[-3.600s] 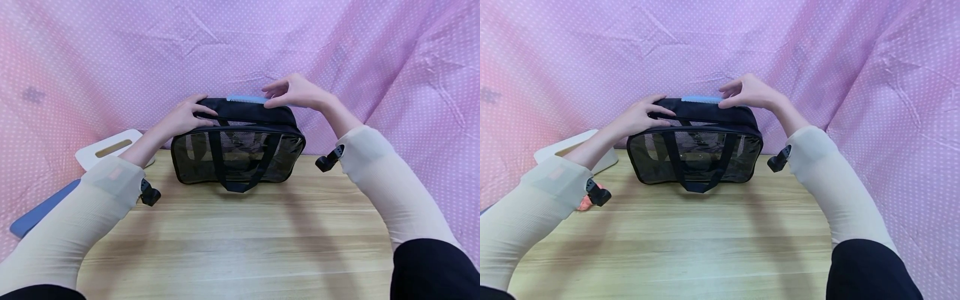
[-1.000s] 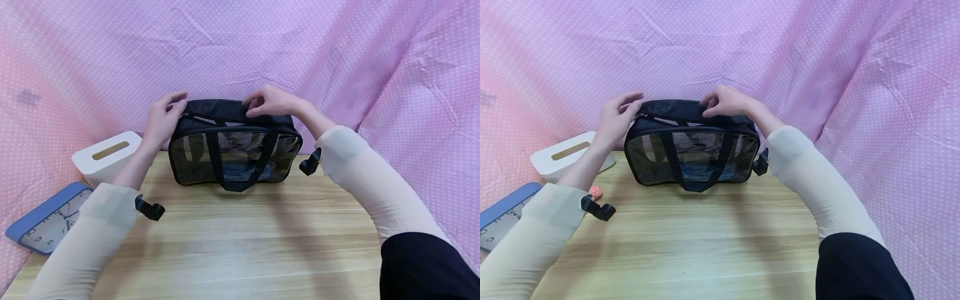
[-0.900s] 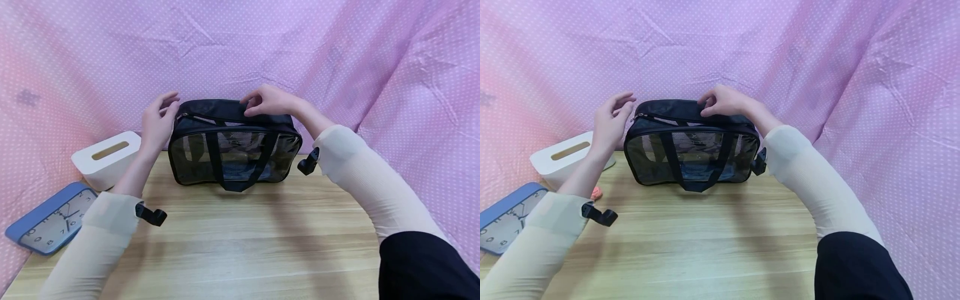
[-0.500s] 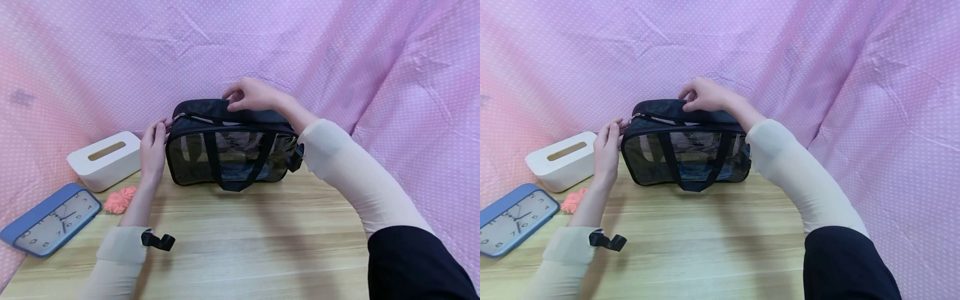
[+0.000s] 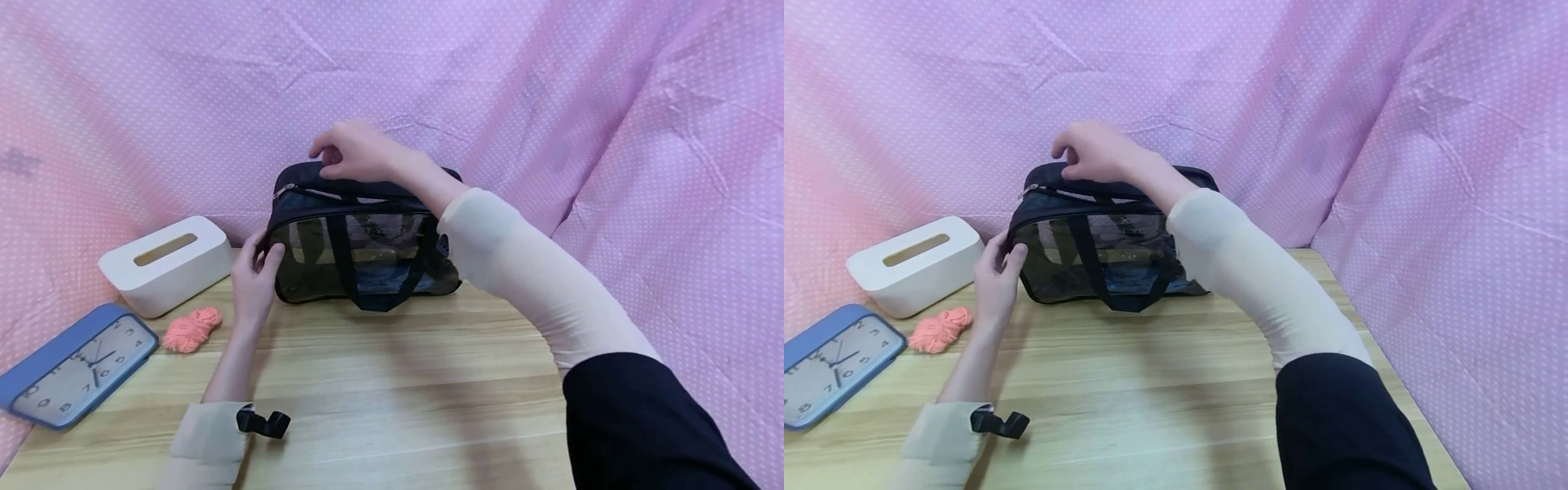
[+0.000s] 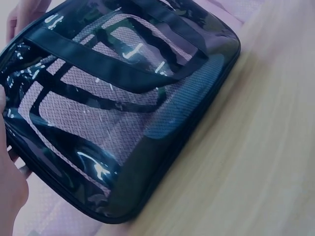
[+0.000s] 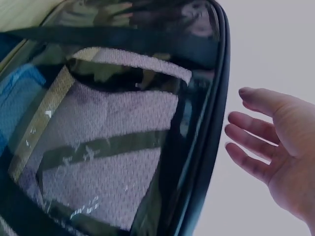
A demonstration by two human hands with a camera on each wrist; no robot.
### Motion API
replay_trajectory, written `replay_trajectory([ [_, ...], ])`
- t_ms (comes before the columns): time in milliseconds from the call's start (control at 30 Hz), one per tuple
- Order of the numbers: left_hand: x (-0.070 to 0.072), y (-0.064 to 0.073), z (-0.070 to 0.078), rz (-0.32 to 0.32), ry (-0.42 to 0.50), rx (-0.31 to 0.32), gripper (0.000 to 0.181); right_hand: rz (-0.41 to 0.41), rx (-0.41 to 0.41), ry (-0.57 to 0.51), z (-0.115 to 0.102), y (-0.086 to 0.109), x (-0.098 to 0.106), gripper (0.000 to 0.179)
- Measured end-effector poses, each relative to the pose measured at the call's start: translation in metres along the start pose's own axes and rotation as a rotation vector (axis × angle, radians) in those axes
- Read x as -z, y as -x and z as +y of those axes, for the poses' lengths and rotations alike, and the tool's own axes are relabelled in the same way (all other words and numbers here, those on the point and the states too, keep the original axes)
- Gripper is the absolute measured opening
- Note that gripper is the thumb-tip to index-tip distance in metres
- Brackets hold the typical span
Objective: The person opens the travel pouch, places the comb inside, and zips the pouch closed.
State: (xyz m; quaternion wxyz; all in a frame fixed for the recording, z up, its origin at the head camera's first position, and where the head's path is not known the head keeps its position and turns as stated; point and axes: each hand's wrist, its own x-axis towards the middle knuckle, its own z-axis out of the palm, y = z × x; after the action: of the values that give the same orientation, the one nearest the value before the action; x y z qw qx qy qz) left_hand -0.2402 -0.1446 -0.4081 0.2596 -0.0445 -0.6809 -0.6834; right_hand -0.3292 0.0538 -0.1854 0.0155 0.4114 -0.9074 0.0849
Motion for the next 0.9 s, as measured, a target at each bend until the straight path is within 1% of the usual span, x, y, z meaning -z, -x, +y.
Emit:
replay_trajectory([
  [100, 0.0, 0.001, -0.003, 0.03, -0.015, -0.044, 0.038, -0.007, 0.011, 0.064, -0.015, -0.008, -0.004, 0.035],
  [167, -0.001, 0.002, -0.004, 0.048, -0.025, -0.059, 0.035, -0.027, 0.01, 0.115, -0.025, -0.013, -0.007, 0.036],
  [233, -0.001, 0.003, -0.003, 0.064, -0.032, -0.06, 0.033, -0.043, 0.028, 0.169, -0.034, -0.019, -0.011, 0.036],
  [333, -0.001, 0.004, -0.002, 0.084, -0.012, -0.063, 0.031, -0.081, 0.045, 0.24, -0.046, -0.026, -0.016, 0.035],
  [433, -0.001, 0.004, -0.001, 0.09, 0.001, -0.066, 0.031, -0.112, 0.055, 0.299, -0.054, -0.031, -0.021, 0.032],
  [567, -0.001, 0.006, 0.0, 0.09, -0.017, -0.063, 0.03, -0.157, 0.055, 0.347, -0.06, -0.032, -0.026, 0.027],
  [667, 0.0, 0.008, -0.002, 0.093, -0.032, -0.056, 0.03, -0.175, 0.056, 0.367, -0.063, -0.031, -0.028, 0.023],
  [900, -0.001, 0.007, -0.003, 0.094, -0.026, -0.065, 0.029, -0.153, 0.063, 0.38, -0.065, -0.03, -0.029, 0.018],
])
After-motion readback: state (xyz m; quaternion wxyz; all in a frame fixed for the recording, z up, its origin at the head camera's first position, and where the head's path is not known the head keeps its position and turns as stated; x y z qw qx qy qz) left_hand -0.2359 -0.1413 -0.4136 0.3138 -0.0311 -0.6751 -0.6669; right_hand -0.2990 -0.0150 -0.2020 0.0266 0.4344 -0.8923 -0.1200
